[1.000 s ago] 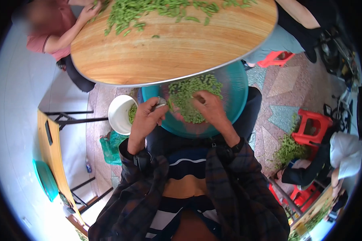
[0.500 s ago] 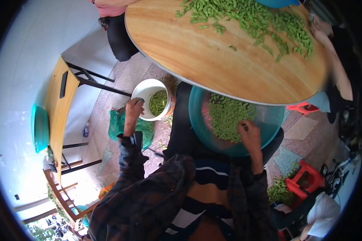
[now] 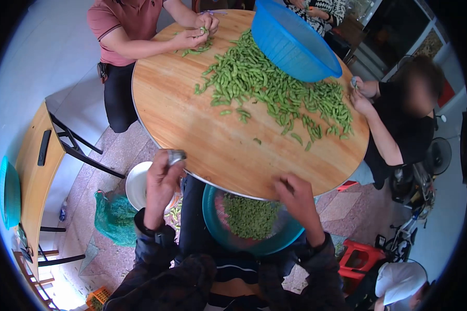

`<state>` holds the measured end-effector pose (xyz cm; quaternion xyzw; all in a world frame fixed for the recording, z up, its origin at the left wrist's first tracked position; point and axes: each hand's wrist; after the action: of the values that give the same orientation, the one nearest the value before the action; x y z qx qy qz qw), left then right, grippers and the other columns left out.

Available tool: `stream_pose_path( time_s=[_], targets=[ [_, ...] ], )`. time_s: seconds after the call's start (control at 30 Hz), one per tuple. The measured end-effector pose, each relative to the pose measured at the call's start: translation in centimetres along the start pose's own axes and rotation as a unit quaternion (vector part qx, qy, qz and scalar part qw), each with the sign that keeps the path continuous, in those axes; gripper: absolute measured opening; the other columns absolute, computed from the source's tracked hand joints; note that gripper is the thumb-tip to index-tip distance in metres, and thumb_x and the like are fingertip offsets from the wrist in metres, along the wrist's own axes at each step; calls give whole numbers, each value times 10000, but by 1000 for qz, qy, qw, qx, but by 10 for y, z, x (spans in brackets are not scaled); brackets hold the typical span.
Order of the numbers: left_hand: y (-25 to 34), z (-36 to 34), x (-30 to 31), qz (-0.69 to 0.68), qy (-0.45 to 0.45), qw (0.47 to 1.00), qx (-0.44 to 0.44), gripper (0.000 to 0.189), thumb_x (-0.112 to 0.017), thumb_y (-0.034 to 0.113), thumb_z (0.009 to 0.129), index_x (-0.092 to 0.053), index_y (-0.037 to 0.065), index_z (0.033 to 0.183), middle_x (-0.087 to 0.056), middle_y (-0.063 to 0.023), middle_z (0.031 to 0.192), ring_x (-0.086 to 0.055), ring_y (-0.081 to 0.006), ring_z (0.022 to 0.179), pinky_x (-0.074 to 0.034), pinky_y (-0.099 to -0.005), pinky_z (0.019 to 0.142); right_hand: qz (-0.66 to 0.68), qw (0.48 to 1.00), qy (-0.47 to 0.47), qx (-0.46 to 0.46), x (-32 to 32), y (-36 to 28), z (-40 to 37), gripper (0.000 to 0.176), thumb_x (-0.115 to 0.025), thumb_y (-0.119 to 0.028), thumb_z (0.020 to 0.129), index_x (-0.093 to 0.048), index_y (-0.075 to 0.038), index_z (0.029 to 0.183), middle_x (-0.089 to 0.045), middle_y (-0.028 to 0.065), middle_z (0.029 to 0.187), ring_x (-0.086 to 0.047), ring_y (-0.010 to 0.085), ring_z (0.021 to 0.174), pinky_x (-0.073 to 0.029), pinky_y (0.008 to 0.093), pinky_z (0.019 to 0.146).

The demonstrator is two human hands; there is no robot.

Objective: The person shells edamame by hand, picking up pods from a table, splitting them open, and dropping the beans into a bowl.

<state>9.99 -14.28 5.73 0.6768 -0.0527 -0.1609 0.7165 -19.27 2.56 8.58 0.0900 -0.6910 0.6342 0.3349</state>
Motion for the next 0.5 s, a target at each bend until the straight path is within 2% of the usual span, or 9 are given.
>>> stream_pose_path(
  time_s=[0.07,0.2,0.33,0.4,0.5],
  targets=[
    [-18,20,-17,158,-29,972,-169,194,-676,-22,910,-670,12,1101,-618,-75,927,-604,-158,813,-487,-288,684,-53,994,38,91,0,-9,53,188,-654,-128,942,-682,16,1060,-685,164,901,-669,258,760,-512,347,676],
    [-24,38,-55,160,-18,969,-188,159,-687,-15,906,-678,-8,1064,-613,-91,997,-615,-176,852,-495,-294,710,-122,968,48,212,-17,-7,163,197,-613,-139,945,-685,4,1060,-679,197,997,-658,379,857,-527,445,750],
    [-37,42,-64,177,1,967,-185,176,-701,4,902,-672,-4,1075,-609,-117,973,-629,-226,824,-505,-316,714,-153,959,54,231,-48,-11,241,234,-599,-168,942,-689,-5,1085,-687,215,1017,-658,406,918,-524,484,816],
    [-31,40,-67,198,11,963,-182,172,-704,11,900,-674,-2,1069,-613,-129,969,-636,-252,793,-508,-333,686,-203,965,29,161,-63,-12,265,272,-608,-204,934,-694,-16,1111,-699,227,1020,-667,404,966,-524,495,852],
    [-28,40,-67,210,11,961,-180,169,-703,19,900,-676,1,1067,-615,-135,964,-636,-268,759,-505,-344,653,-248,960,50,120,-78,-15,282,313,-635,-237,916,-695,-28,1141,-713,229,1010,-675,401,980,-527,493,870]
  ],
)
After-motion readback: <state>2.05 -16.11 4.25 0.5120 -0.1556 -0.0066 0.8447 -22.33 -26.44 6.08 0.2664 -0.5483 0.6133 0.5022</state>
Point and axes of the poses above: each hand's wrist, its own z-axis towards the middle knuckle, its own x-axis out of the back of the hand, y = z × x
